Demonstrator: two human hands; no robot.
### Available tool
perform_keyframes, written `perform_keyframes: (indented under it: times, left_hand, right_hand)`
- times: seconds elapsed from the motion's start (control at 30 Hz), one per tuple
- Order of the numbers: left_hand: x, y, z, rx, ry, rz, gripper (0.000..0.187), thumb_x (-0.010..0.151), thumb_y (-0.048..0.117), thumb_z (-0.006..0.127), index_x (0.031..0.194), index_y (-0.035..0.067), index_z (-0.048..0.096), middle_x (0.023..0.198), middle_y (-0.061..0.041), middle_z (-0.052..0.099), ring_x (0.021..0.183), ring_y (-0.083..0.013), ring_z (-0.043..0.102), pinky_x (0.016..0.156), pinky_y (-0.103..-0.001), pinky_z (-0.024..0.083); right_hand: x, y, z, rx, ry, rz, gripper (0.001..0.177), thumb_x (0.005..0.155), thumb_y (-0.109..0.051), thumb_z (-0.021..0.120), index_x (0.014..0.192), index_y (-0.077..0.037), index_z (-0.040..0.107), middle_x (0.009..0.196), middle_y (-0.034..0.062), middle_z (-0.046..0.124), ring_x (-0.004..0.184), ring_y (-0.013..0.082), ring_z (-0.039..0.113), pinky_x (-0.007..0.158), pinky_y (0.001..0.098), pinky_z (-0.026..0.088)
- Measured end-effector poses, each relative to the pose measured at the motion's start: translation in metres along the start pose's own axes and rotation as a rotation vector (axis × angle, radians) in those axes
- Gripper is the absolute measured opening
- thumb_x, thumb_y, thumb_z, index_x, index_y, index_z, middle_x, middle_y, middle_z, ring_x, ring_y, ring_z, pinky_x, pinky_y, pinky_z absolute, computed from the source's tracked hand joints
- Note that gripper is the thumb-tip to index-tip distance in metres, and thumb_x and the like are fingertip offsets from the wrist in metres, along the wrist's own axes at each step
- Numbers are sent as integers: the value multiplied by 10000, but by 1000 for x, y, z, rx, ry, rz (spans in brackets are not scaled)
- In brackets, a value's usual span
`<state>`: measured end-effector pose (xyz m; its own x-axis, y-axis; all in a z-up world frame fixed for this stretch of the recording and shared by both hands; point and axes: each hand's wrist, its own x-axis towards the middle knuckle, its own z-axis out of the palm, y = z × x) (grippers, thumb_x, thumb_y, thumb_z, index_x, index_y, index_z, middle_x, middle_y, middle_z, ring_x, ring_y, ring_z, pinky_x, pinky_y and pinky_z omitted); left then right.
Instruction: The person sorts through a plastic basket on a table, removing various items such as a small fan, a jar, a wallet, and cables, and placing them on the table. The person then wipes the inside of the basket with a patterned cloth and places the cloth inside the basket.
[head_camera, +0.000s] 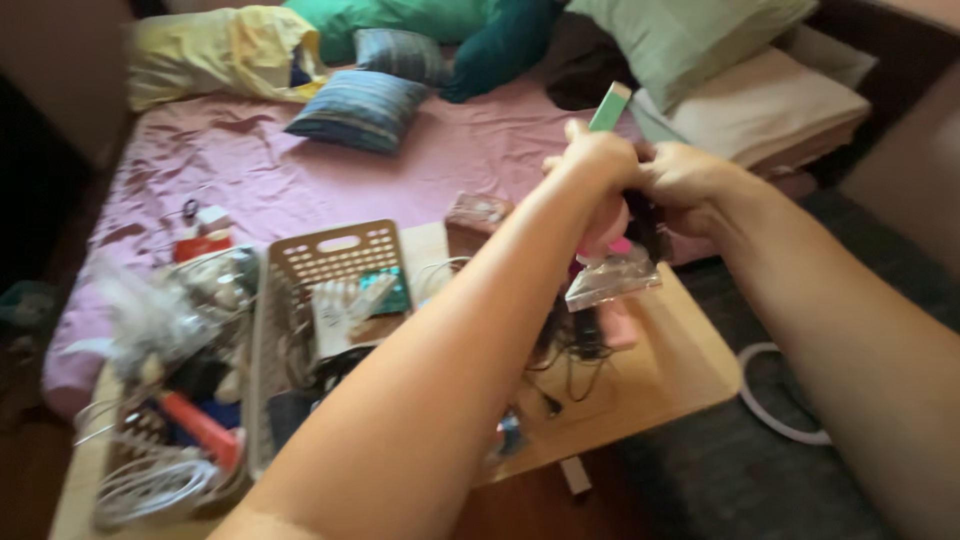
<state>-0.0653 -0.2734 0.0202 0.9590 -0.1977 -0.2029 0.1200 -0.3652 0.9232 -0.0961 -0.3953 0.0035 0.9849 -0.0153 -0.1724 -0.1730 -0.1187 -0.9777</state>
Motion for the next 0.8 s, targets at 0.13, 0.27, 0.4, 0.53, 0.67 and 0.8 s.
perform_keyframes:
  times: [0.13, 0.27, 0.4, 0.53, 0.67, 0.8]
  left_hand:
    - [10, -12, 52, 34, 0, -20, 648, 954, 474, 602, 1502, 260, 332, 1433, -319, 414, 1247, -531, 524, 996, -591, 473]
    - [25, -55, 95, 99, 6, 56, 659, 962, 473, 595, 1511, 260, 300, 1422, -320, 412, 1252, -521, 521, 1024, -588, 450]
    - [26, -76, 134, 69, 73, -9, 506, 990, 380, 565, 1455, 260, 406, 1433, -270, 432, 1255, -528, 513, 1028, -596, 437]
    - [21, -74, 131, 79, 125, -62, 443, 1020, 345, 550, 1427, 219, 429, 1432, -243, 433, 1253, -516, 523, 993, -614, 452]
    - [17, -83, 100, 228, 124, -157, 348, 1035, 359, 503, 1354, 224, 466, 1384, -144, 480, 1202, -449, 603, 969, -616, 464]
    - [6, -106, 90, 337, 217, 7, 306, 1021, 307, 508, 1315, 225, 493, 1335, -162, 491, 1138, -441, 619, 904, -575, 503]
  right_hand:
    - [-7, 39, -41, 41, 50, 3, 395, 959, -268, 668, 1305, -81, 632, 1095, 80, 716, 903, 192, 664, 732, 355, 536]
    - [-12, 95, -62, 364, 84, 21, 269, 933, -241, 649, 1186, -151, 627, 1041, 40, 711, 889, 186, 705, 753, 367, 610]
    - [-12, 143, -72, 418, 310, -97, 167, 989, -201, 626, 1119, -109, 675, 1019, 48, 711, 880, 167, 701, 749, 336, 603]
    - [-10, 160, -77, 415, 440, 56, 141, 984, -259, 585, 1049, -157, 657, 926, 14, 684, 767, 182, 662, 627, 378, 557]
    - [-1, 179, -58, 353, 419, 337, 118, 929, -203, 577, 1021, -170, 644, 885, 43, 672, 744, 234, 659, 606, 438, 568]
    - [18, 210, -28, 389, 427, 232, 109, 909, -97, 653, 996, -62, 706, 887, 98, 713, 759, 245, 674, 635, 386, 579]
